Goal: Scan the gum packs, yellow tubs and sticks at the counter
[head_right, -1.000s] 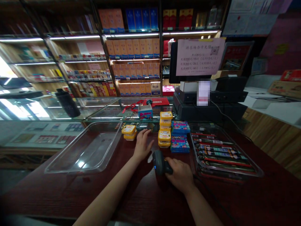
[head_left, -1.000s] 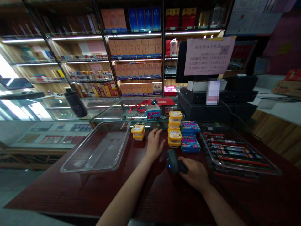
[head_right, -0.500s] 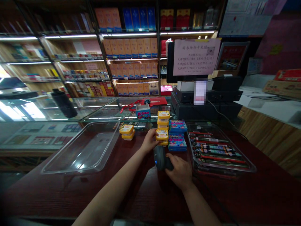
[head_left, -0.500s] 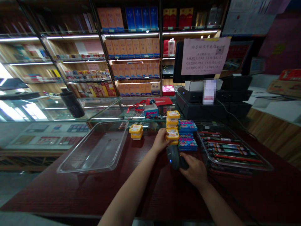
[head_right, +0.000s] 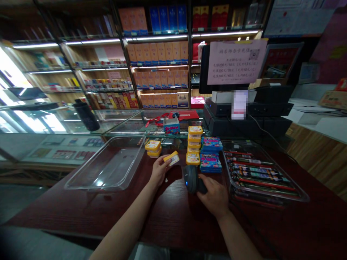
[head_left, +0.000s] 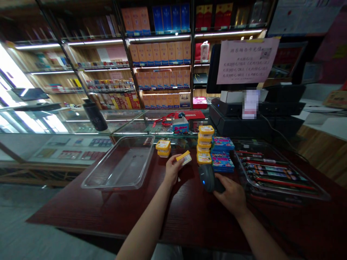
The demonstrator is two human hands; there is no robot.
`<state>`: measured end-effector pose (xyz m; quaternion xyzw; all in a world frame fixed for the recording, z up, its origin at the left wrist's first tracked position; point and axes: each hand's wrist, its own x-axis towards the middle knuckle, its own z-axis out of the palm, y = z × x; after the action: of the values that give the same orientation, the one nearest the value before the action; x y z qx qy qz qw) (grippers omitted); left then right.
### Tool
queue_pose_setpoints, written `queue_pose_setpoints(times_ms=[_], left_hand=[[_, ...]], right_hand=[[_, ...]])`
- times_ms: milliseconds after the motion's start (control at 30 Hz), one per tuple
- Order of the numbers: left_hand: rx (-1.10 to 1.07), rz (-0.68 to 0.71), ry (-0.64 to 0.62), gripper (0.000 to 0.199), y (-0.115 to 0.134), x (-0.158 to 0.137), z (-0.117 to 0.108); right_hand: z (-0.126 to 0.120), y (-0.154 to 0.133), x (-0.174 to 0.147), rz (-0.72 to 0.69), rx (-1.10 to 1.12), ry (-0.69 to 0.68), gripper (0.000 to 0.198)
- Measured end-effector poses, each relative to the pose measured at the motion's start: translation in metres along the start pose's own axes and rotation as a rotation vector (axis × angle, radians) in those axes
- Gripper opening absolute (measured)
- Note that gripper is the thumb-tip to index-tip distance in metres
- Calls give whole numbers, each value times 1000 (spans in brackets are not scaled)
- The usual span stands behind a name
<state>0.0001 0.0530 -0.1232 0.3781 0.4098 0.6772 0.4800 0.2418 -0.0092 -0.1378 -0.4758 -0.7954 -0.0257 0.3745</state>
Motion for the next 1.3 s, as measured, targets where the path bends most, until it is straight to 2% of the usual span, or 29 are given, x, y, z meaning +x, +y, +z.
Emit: queue_pose_setpoints(times_ms=[200,333,467,600,733,1000,1300], left_hand=[[-66,-21,126,48,-6,2,-10],[-101,-3,132,45,-4,-1,-7],[-104,6,129,44,-2,-5,-6],[-115,6,126,45,-3,-5,-7],[-106,9,137,48,-7,-2,-9],[-150,35,131,44,-9,0,-6],[-97,44,127,46,-9,-1,-10]], right_hand=[[2,4,-2,-2,-9,-56,37],[-2,-1,5,93,69,-168,40],[-14,-20,16,241,355,-293,42],[-27,-43,24,310,593,-326,50],[-36,-56,25,351,595,-332,43],[-33,-55,23,346,604,-322,41],[-38,-55,26,264,484,-368,38]])
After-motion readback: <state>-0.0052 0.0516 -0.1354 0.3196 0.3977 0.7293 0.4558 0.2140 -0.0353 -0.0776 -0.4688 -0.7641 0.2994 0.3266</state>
